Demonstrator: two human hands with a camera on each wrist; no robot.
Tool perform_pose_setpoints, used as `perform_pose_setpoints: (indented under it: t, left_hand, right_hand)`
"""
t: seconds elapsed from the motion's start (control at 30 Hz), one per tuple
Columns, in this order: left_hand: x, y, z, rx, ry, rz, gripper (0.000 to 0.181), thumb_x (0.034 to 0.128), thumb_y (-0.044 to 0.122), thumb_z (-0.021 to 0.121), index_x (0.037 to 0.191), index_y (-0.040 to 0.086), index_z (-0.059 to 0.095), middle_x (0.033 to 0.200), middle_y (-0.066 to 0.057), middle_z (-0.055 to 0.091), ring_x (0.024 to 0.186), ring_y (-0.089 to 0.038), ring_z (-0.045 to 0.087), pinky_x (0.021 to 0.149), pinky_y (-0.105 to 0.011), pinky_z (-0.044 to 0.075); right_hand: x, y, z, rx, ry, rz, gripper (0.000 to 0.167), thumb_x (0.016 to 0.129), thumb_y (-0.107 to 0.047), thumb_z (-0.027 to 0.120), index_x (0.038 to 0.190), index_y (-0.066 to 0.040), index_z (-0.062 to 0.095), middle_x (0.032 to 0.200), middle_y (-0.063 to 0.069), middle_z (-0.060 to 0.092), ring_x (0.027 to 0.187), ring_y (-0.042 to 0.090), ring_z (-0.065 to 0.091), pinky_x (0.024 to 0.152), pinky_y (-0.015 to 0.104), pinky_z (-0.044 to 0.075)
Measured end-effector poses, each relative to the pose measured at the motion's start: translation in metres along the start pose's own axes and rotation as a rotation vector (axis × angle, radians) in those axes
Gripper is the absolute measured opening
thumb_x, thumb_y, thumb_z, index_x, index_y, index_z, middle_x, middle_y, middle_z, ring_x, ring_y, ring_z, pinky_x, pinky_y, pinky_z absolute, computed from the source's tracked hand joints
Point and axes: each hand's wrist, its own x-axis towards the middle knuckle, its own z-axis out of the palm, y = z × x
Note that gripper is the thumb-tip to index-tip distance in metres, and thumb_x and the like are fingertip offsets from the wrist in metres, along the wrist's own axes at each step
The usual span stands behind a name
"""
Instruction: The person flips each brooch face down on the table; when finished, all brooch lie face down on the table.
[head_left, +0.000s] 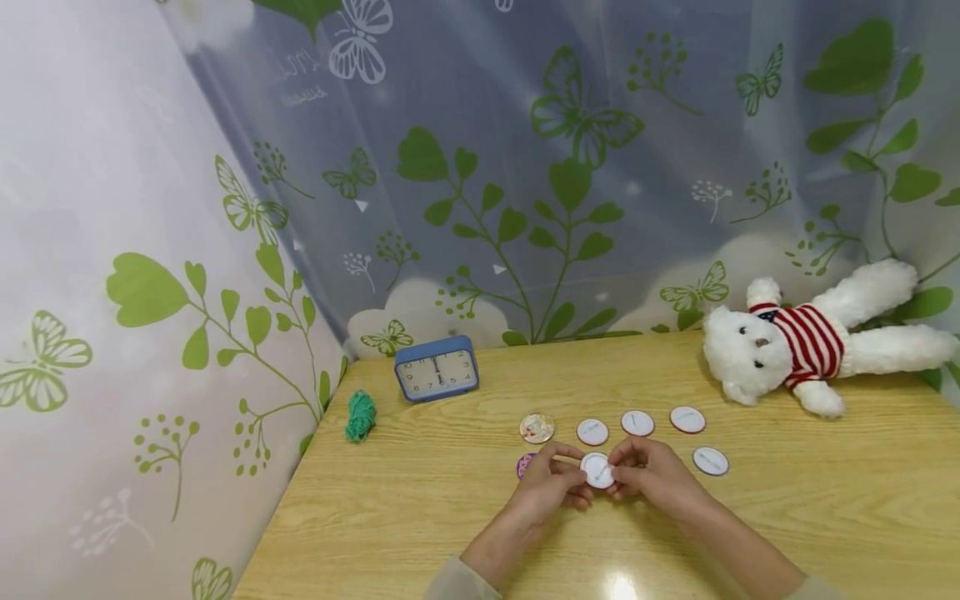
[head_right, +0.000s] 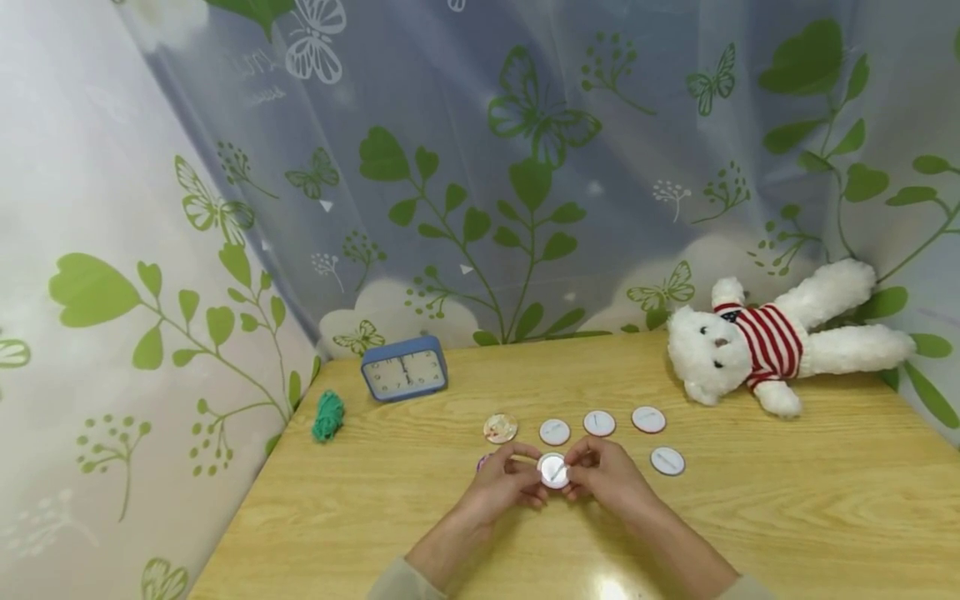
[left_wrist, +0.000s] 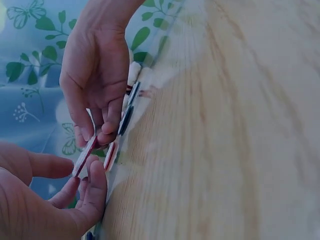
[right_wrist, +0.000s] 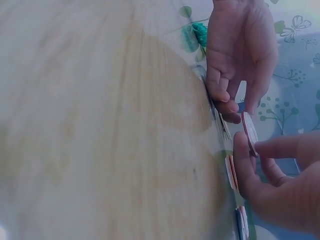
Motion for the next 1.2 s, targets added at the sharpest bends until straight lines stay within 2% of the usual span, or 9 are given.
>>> perform_pose_setpoints:
  t: [0.23,0.4,0.7,0.93,1.07,1.2]
  left_hand:
    - [0.0,0.004,-0.002,0.041,0.031,-0.024,0.025,0.0981,0.002,0.061,0.118,-0.013,0.064,0.092,-0.01,0.067,0.076,-0.012,0.065,0.074,-0.024,0.062]
    - [-0.001,0.008,0.0,0.055,0.044,-0.044,0.026,0.0993,0.004,0.061,0.117,-0.015,0.065,0.096,-0.015,0.07,0.08,-0.014,0.066,0.082,-0.03,0.064]
    - [-0.002,0.008,-0.001,0.063,0.026,-0.035,0.029,0.0992,0.005,0.06,0.118,-0.016,0.063,0.094,-0.014,0.07,0.078,-0.012,0.066,0.081,-0.027,0.063]
    - [-0.003,0.008,-0.001,0.072,0.025,-0.038,0.029,0.0994,0.006,0.059,0.119,-0.016,0.063,0.098,-0.015,0.069,0.083,-0.015,0.067,0.084,-0.03,0.063]
    - [-0.003,0.009,-0.002,0.089,0.021,-0.028,0.031,0.1001,0.007,0.058,0.119,-0.016,0.063,0.1,-0.015,0.069,0.086,-0.016,0.068,0.085,-0.031,0.063]
    - [-0.003,0.009,-0.001,0.09,0.023,-0.025,0.031,0.0994,0.007,0.058,0.119,-0.016,0.063,0.098,-0.014,0.069,0.084,-0.015,0.067,0.084,-0.03,0.063]
  right_hand:
    - [-0.001,0.001,-0.001,-0.038,0.044,0.032,0.017,0.095,0.005,0.066,0.109,0.013,0.06,0.09,0.014,0.066,0.079,0.022,0.069,0.067,0.031,0.064]
    - [-0.003,0.0,-0.004,-0.073,0.024,0.042,0.02,0.098,0.003,0.062,0.114,0.016,0.062,0.09,0.013,0.069,0.078,0.021,0.069,0.066,0.03,0.063]
    - [-0.007,-0.009,-0.006,-0.135,-0.028,0.003,0.027,0.102,-0.003,0.054,0.118,0.017,0.063,0.099,0.015,0.072,0.087,0.023,0.07,0.072,0.032,0.063]
    - [-0.008,-0.015,-0.003,-0.168,0.014,0.034,0.031,0.104,-0.002,0.046,0.12,0.018,0.064,0.111,0.022,0.07,0.093,0.025,0.07,0.076,0.033,0.063]
    - [-0.007,-0.017,-0.002,-0.204,0.045,0.048,0.031,0.105,-0.003,0.046,0.12,0.016,0.066,0.12,0.025,0.067,0.098,0.024,0.066,0.076,0.031,0.061]
    - [-0.007,-0.019,-0.002,-0.216,0.056,0.068,0.032,0.105,-0.005,0.048,0.12,0.015,0.067,0.122,0.024,0.067,0.099,0.023,0.066,0.077,0.031,0.061]
